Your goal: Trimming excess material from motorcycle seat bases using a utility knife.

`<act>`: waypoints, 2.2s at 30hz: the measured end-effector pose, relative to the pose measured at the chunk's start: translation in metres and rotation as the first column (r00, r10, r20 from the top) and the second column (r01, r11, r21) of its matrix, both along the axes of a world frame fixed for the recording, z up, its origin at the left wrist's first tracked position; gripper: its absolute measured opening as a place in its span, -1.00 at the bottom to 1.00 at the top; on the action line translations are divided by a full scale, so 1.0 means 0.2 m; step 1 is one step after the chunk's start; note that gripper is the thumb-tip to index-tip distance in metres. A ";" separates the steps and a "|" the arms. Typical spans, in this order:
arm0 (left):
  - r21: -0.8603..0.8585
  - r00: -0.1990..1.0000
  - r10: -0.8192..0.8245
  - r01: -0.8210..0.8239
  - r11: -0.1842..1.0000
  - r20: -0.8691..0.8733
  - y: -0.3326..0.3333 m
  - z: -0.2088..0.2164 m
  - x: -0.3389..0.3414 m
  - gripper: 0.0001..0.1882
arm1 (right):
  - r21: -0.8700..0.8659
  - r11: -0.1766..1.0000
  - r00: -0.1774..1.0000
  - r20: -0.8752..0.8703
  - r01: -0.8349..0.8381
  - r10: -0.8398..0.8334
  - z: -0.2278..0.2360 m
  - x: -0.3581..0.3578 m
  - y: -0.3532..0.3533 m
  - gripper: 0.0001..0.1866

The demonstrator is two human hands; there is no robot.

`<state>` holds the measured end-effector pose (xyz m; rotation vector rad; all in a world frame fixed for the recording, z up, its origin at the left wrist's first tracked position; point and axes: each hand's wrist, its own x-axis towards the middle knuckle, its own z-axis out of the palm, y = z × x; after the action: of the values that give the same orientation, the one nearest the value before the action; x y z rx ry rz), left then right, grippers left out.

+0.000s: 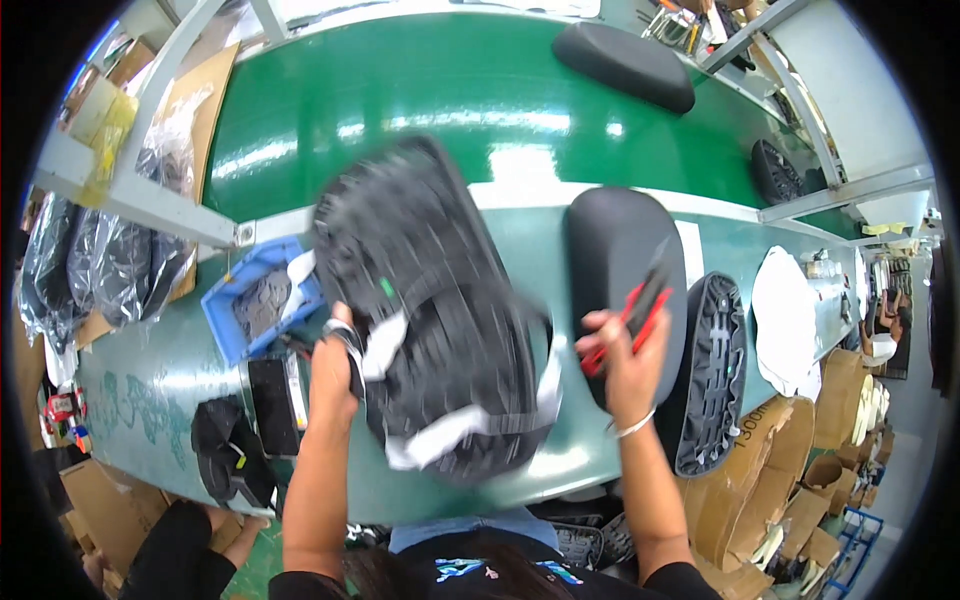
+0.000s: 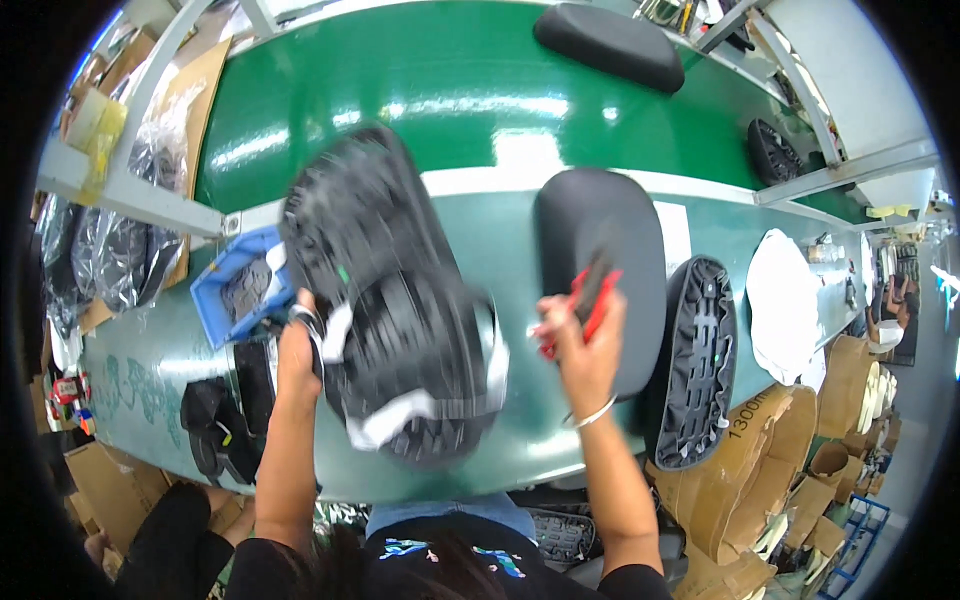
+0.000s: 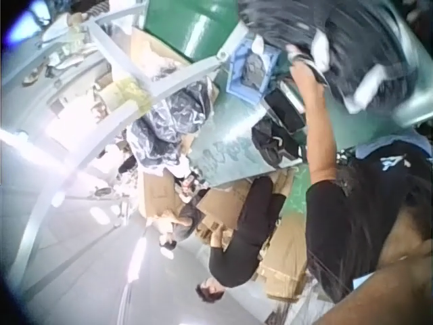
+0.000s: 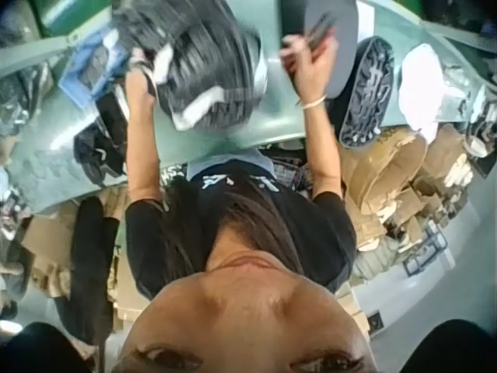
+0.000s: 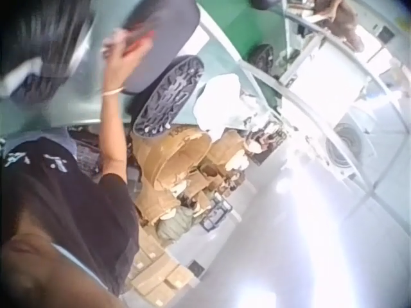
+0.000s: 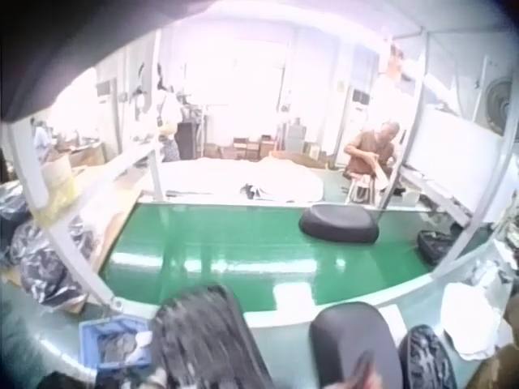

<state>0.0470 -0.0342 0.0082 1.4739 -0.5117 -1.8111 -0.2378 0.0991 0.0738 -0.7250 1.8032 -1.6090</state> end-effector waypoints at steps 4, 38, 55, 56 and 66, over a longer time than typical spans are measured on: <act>0.091 0.211 -0.556 0.880 0.465 0.804 0.07 -0.11 -0.27 -0.78 | -0.282 0.940 0.981 0.072 0.191 -0.178 0.04 -0.53 -0.53 -0.54; -0.268 0.222 -0.536 0.963 -0.009 0.815 0.50 -0.13 -0.26 -0.55 | 0.032 0.996 0.890 0.447 0.083 -0.089 0.30 -0.57 -0.59 -0.63; -0.099 0.993 -0.030 0.018 0.995 -0.118 1.07 0.02 0.04 -0.20 | 0.502 0.864 0.916 -0.331 -0.032 0.226 0.01 0.41 1.14 -0.59; -0.134 0.987 0.001 -0.023 0.991 -0.163 1.12 -0.07 0.11 -0.21 | 0.447 0.895 0.923 -0.350 0.013 0.161 -0.11 0.35 1.13 -0.63; -0.265 0.349 -0.059 0.800 0.538 0.935 1.20 0.13 -0.30 -0.68 | 0.485 0.836 0.924 -0.130 -0.256 0.359 -0.19 0.42 1.18 -0.58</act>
<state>-0.0122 0.2062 0.0338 1.5942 -2.1504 -0.7508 -0.1534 0.3360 0.0366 -0.9307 1.9943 -0.8649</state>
